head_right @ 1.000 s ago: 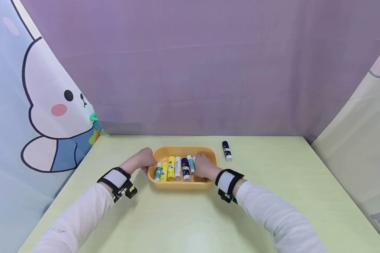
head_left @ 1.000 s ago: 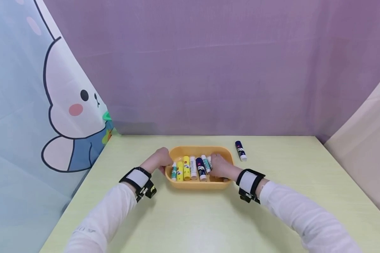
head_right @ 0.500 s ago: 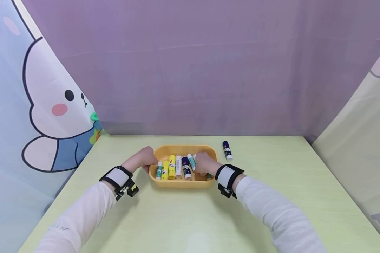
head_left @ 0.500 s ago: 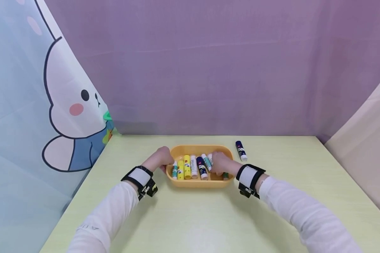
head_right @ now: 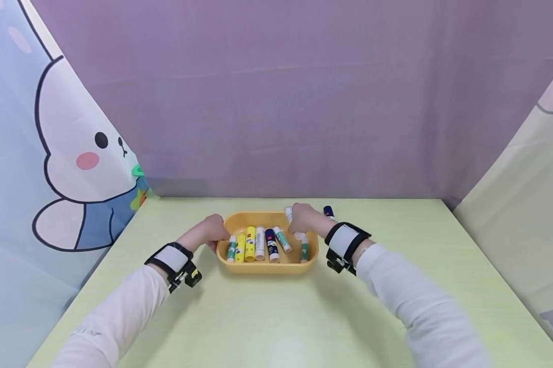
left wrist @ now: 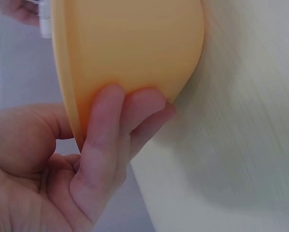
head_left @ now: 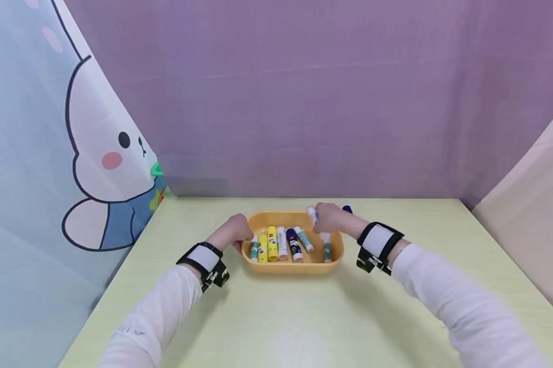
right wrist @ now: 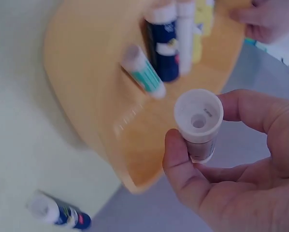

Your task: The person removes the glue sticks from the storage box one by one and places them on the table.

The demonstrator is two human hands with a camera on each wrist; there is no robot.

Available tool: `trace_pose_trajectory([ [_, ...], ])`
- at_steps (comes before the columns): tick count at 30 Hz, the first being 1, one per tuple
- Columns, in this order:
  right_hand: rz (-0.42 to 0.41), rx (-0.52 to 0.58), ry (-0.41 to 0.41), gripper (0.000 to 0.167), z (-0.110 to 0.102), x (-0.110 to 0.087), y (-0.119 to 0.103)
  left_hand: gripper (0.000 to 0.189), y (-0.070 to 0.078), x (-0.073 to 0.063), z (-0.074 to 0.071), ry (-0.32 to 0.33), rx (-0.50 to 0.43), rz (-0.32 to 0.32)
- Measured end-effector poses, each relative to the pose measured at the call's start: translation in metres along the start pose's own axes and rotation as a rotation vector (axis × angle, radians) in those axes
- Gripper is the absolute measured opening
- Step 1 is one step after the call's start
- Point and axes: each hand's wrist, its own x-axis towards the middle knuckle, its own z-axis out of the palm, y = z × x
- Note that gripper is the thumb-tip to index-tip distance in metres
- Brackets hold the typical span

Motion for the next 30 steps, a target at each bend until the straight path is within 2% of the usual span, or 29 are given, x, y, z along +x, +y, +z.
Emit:
trace_pose_trajectory([
  [5, 0.025, 0.029, 0.039, 0.061, -0.021, -0.007, 0.003, 0.033, 0.000, 0.001, 0.000, 0.001, 0.002, -0.006],
  [15, -0.015, 0.051, 0.110, 0.060, -0.055, -0.016, 0.027, 0.036, 0.001, 0.000, 0.001, 0.007, -0.004, -0.023],
  [24, 0.027, 0.099, 0.166, 0.062, -0.075, -0.018, 0.053, 0.036, 0.002, 0.001, 0.001, -0.005, -0.018, -0.020],
  [30, 0.066, 0.114, 0.199, 0.054, -0.077, -0.015, 0.074, 0.035, 0.000, 0.003, 0.003, 0.003, -0.016, -0.013],
])
